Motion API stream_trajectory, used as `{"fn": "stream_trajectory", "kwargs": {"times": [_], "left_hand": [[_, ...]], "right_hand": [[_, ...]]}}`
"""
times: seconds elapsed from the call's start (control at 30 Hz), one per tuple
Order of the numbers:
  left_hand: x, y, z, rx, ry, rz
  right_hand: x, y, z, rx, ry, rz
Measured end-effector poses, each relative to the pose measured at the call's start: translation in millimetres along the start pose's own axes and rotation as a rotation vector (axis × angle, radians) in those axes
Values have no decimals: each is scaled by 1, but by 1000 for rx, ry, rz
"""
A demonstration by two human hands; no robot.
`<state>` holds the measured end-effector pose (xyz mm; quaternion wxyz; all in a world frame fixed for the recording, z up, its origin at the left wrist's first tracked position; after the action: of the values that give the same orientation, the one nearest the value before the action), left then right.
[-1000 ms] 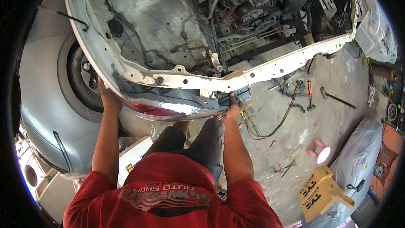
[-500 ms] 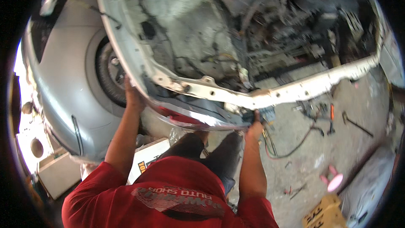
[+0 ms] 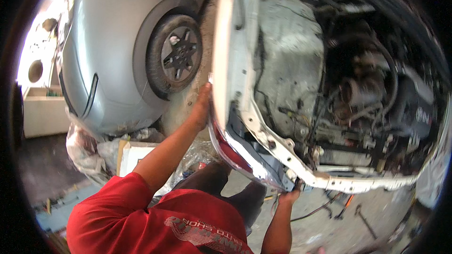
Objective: The person positions a new headlight assembly against the front of a white vehicle, aligns it with the mounting points, and presses it into place.
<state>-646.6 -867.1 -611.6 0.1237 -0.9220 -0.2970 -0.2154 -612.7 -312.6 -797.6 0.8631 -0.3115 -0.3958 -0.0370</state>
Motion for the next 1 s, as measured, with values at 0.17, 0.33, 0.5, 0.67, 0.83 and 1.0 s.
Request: {"fn": "stream_trajectory", "kwargs": {"times": [0.17, 0.33, 0.5, 0.67, 0.83, 1.0], "left_hand": [[-5, 16, -2, -244, -136, -49], [-2, 11, -10, -274, -97, -24], [5, 3, -23, -297, -81, -15], [9, 11, -16, -296, -52, -29], [4, 7, -18, -296, -38, 15], [5, 8, -22, -280, -41, -44]], "right_hand": [[11, -6, -9, 41, -112, -88], [5, 11, -1, 207, -64, -50], [7, 42, 0, 230, -98, -145], [29, 23, -10, 191, -128, -273], [28, 4, -8, 210, -110, -235], [26, 8, -2, 266, -121, -224]]}}
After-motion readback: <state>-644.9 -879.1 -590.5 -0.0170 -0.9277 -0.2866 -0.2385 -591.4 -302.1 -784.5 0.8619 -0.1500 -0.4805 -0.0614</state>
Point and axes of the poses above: each hand's wrist, its own x-axis away from the middle knuckle, its own y-axis out of the back of the hand, z = x × y, the point moved 10 cm from there along -x, towards the middle knuckle, and after that the axes turned 14 degrees about z, right-handed, at the moved point
